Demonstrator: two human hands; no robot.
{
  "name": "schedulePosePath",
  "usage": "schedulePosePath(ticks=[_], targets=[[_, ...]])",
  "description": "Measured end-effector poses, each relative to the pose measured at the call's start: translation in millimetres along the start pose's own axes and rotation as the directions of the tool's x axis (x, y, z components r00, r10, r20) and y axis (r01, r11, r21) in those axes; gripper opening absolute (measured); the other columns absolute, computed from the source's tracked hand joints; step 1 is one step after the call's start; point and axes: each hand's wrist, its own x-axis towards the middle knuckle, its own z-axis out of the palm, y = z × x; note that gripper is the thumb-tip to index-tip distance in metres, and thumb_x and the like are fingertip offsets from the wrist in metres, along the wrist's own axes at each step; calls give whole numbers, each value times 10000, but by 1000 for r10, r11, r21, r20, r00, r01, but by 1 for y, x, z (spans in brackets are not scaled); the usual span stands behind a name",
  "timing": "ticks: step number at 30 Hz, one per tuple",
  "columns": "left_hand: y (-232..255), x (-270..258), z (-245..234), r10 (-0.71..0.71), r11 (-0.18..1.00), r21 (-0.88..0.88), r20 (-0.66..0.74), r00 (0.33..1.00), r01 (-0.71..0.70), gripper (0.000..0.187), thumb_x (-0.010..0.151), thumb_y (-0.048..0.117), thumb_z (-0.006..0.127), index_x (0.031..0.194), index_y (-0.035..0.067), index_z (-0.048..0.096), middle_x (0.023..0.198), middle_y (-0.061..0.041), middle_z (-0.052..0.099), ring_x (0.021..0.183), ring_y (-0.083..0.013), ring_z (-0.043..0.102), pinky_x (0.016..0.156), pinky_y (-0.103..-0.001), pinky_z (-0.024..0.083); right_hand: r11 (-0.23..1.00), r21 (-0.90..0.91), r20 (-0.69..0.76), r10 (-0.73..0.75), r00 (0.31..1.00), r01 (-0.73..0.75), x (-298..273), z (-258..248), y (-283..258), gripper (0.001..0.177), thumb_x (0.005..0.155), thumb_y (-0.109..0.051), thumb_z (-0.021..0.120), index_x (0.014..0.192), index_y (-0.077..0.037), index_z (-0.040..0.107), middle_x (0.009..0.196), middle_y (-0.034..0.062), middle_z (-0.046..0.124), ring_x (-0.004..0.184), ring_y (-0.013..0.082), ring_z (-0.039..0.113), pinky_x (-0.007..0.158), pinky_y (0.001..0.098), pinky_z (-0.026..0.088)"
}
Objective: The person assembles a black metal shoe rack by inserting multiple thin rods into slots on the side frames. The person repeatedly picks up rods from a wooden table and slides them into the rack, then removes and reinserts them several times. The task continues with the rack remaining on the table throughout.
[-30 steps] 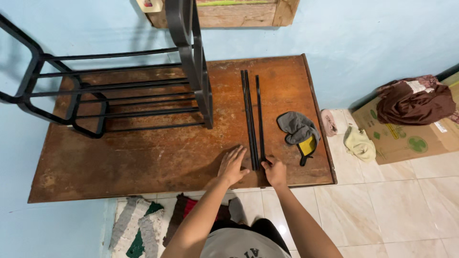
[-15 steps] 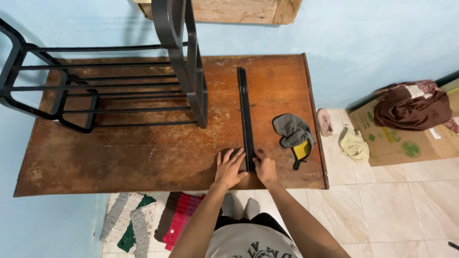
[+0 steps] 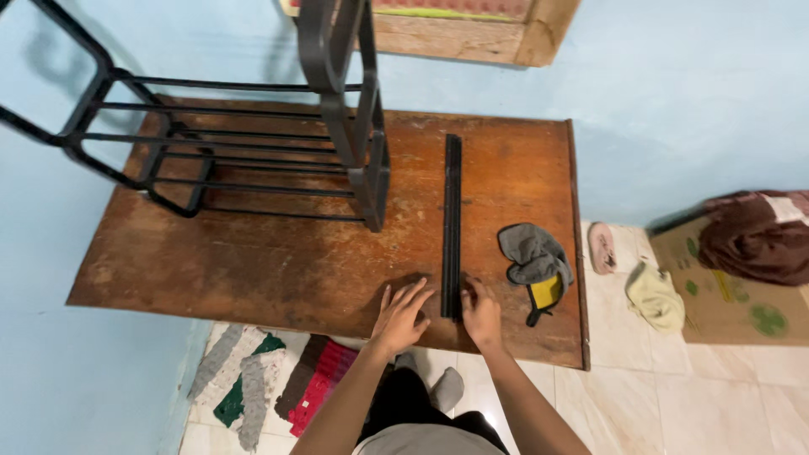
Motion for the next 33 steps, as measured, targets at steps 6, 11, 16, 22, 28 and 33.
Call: schedulePosePath(ticks=[6,11,16,22,28,33], targets=[[-10,-27,-33,5,999,-45,-186,983,-13,494,953,245,667,1429,197,547,1586,-18,418,1444,-276,395,1243,-563,184,987,41,-50,-153,987,155,3,4,-36,240,949,-130,659,1173,-62,714,1020,176,709,922,331,691,813,403,536],[-20,-24,-83,44,995,-68,-285,957,-67,408,978,213,631,1382,175,587,1546,-43,468,1431,-291,423,1219,-530,266,975,203,54,-102,993,89,10,21,-100,199,982,-167,645,1132,-84,744,922,88,721,742,165,675,703,307,539],[-41,-12,-144,146,983,-48,-391,909,-179,339,992,181,629,1330,163,636,1506,-41,522,1387,-283,473,1218,-556,264,928,327,18,-192,981,176,33,35,-167,202,969,-149,688,1137,-51,741,902,34,687,757,123,638,685,274,524],[-82,9,-222,414,898,92,-506,757,-430,268,974,137,672,1242,129,682,1396,-51,613,1367,-255,531,1254,-537,294,879,337,-207,-280,938,337,58,56,-253,404,893,-101,779,1268,-38,639,1057,39,631,908,148,625,777,283,526],[-111,35,-291,606,790,268,-479,635,-551,291,955,131,701,1246,130,694,1348,-46,655,1348,-218,556,1253,-505,308,901,181,-388,-304,870,395,74,73,-306,572,844,-55,813,1357,-12,564,1161,88,585,1007,176,614,871,309,529],[-104,63,-331,669,736,312,-477,570,-602,318,939,149,715,1250,85,694,1307,-69,658,1278,-247,591,1203,-484,355,916,170,-457,-253,853,363,77,81,-321,498,867,-47,816,1314,11,603,1162,89,627,1019,179,675,861,304,568]])
